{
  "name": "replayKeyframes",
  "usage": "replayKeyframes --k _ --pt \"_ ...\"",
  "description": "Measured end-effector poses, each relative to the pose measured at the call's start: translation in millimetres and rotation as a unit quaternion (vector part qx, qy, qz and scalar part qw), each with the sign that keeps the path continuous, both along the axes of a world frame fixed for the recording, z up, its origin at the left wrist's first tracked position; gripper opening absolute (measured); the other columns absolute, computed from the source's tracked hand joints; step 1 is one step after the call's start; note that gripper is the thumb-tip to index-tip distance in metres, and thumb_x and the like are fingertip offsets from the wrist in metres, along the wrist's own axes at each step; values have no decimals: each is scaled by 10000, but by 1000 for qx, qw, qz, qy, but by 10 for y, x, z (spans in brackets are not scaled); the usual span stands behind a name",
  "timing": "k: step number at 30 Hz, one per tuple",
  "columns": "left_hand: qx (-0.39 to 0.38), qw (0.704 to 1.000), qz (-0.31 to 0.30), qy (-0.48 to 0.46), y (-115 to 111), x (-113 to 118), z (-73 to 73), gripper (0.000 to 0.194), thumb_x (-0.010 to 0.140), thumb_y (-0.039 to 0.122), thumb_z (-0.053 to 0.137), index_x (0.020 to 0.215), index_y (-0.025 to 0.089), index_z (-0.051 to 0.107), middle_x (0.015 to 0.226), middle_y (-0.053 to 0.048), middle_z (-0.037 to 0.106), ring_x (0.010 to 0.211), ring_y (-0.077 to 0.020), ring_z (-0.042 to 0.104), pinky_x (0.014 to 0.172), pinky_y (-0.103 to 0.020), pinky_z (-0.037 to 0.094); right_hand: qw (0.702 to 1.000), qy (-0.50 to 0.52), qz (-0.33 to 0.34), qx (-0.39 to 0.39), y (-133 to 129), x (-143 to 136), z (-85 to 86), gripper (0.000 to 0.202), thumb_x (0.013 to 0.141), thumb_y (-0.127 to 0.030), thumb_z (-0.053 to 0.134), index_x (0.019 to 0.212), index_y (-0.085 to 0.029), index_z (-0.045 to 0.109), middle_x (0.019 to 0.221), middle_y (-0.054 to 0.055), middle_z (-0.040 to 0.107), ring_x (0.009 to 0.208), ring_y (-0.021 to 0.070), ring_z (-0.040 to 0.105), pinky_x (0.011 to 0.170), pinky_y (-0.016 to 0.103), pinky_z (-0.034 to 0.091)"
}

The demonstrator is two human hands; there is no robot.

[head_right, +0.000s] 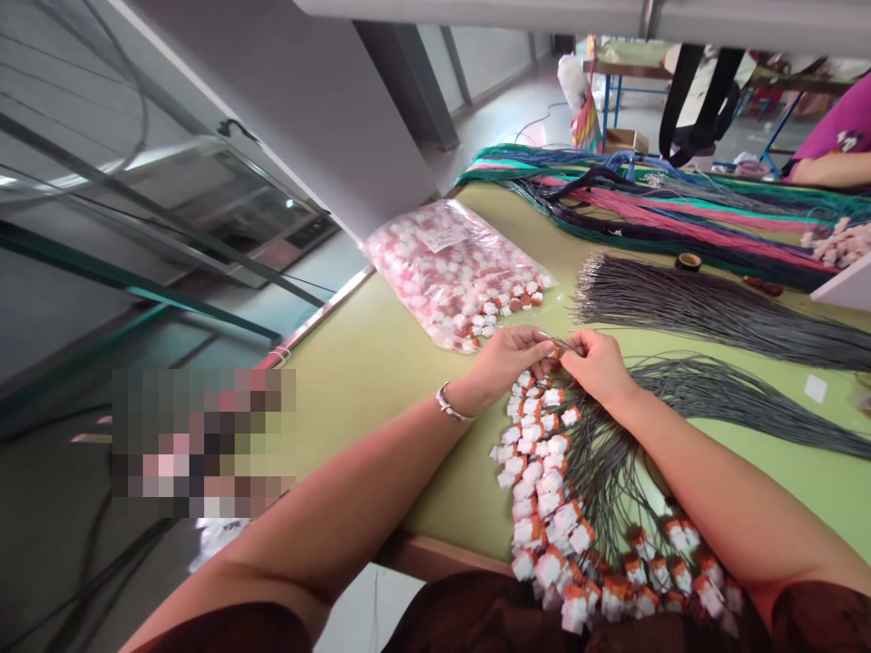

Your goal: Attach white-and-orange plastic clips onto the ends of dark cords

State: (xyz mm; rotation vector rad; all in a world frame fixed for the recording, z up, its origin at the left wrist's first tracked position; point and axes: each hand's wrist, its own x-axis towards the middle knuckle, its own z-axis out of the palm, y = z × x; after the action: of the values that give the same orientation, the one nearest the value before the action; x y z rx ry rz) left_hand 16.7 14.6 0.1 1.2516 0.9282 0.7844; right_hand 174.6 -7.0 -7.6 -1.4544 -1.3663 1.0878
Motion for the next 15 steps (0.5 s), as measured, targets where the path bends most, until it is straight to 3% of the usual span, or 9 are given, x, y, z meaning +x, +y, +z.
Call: replayKeyframes --k 6,10,12,15 --pt "12 1000 -4 13 1 31 -36 150 786 249 674 755 114 619 494 31 581 409 -59 517 446 -187 439 1000 -10 13 6 5 -5 -2 91 584 -288 540 590 -199 516 499 -41 468 450 96 409 419 236 337" --pt "79 994 -27 68 -79 26 27 106 781 238 651 770 132 649 572 3 627 489 -79 551 492 -203 444 998 68 -7 -6 5 15 63 92 598 -274 575 590 -197 525 496 -51 476 454 97 439 444 237 384" --pt "175 973 -107 109 -166 20 124 72 768 216 649 763 151 682 664 -26 676 559 -96 577 546 -220 461 991 130 -39 -12 9 26 93 136 627 -306 615 621 -197 536 508 -49 509 468 103 476 470 242 416" --pt "335 895 -260 139 -263 -25 306 94 782 194 631 772 195 724 779 -46 716 694 -134 625 711 -259 497 980 189 -54 -41 17 35 105 208 655 -373 665 705 -198 565 495 -61 517 427 91 444 420 224 377"
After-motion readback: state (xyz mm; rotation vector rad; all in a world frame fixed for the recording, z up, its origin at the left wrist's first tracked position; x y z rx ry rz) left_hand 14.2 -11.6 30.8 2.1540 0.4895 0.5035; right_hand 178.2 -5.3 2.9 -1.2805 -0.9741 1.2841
